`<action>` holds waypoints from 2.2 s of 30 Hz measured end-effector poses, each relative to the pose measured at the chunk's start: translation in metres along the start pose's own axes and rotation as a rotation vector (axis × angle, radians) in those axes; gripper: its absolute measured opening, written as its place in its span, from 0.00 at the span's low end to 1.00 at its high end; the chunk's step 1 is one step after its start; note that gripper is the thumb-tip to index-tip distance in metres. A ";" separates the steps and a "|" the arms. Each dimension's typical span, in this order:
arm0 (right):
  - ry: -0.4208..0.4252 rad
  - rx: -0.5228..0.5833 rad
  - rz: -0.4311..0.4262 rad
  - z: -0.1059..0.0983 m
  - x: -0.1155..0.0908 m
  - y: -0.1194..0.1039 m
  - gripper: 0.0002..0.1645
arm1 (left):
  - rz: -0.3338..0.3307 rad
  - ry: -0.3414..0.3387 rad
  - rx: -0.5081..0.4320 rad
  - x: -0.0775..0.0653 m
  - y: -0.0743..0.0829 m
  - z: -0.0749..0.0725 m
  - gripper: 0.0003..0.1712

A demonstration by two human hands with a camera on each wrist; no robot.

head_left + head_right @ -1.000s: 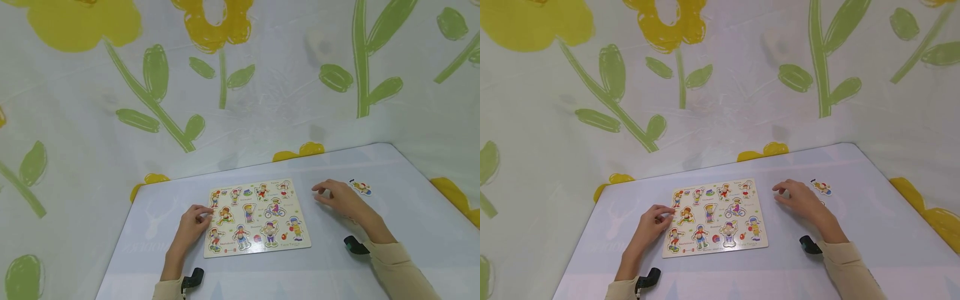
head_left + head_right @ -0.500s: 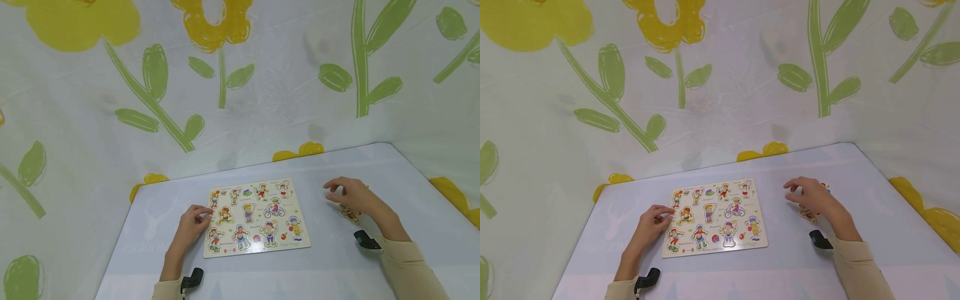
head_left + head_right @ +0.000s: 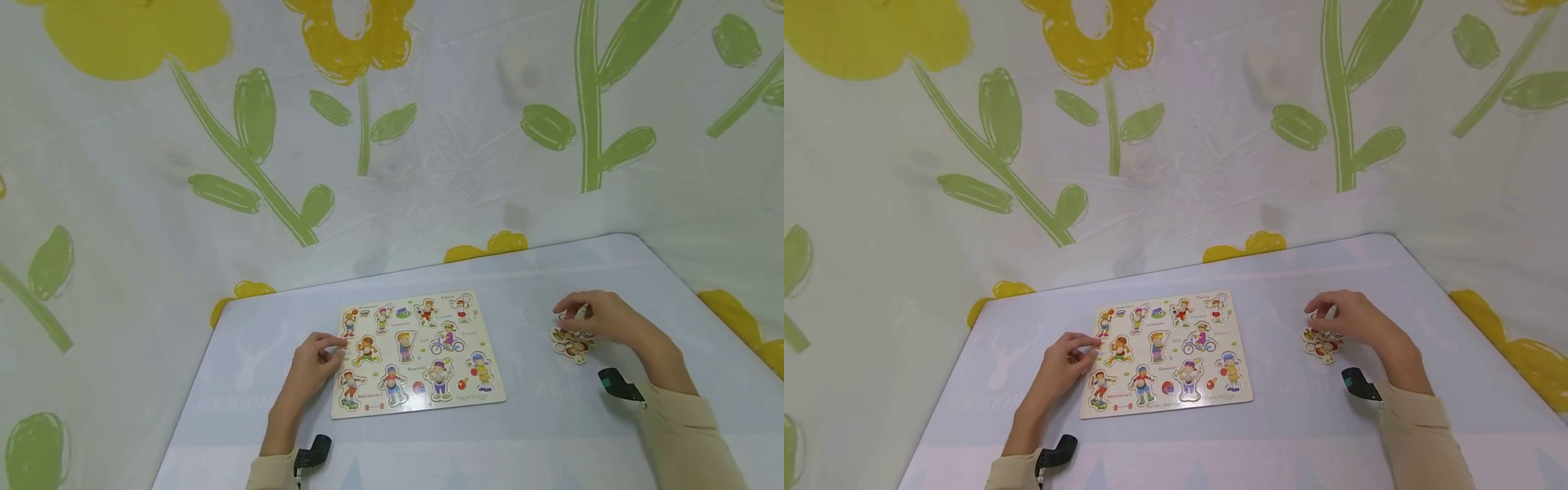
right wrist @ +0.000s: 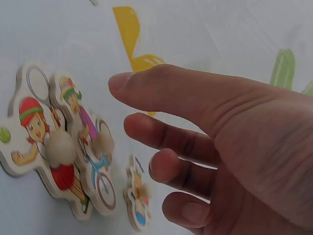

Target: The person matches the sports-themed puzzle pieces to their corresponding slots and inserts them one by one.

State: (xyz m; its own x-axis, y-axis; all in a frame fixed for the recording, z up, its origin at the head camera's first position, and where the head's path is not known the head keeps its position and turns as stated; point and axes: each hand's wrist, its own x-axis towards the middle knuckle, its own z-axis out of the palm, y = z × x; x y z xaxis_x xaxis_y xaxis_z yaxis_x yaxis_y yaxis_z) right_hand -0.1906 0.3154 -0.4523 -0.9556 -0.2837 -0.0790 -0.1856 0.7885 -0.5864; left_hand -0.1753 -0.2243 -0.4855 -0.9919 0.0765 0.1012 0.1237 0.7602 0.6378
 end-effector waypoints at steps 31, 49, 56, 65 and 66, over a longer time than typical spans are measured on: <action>0.005 -0.020 0.059 -0.001 0.001 0.011 0.17 | 0.016 0.008 -0.002 0.001 -0.004 0.000 0.11; -0.015 -0.006 0.007 0.007 0.002 0.011 0.10 | 0.031 0.013 0.011 0.001 0.000 -0.002 0.11; -0.034 -0.003 0.015 0.009 0.003 0.011 0.09 | 0.021 0.013 0.005 0.000 -0.001 -0.001 0.11; -0.049 0.008 0.037 0.011 0.004 0.008 0.09 | 0.009 0.025 0.015 0.001 -0.002 0.001 0.11; -0.050 0.007 0.038 0.011 0.004 0.008 0.09 | 0.008 0.025 0.016 0.001 -0.002 0.001 0.11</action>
State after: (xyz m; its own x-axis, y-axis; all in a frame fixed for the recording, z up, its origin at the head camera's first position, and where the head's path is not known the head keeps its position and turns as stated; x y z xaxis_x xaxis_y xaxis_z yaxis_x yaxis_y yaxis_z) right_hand -0.1932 0.3143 -0.4665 -0.9494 -0.2805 -0.1413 -0.1476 0.7954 -0.5878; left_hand -0.1762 -0.2252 -0.4880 -0.9898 0.0669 0.1254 0.1312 0.7696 0.6249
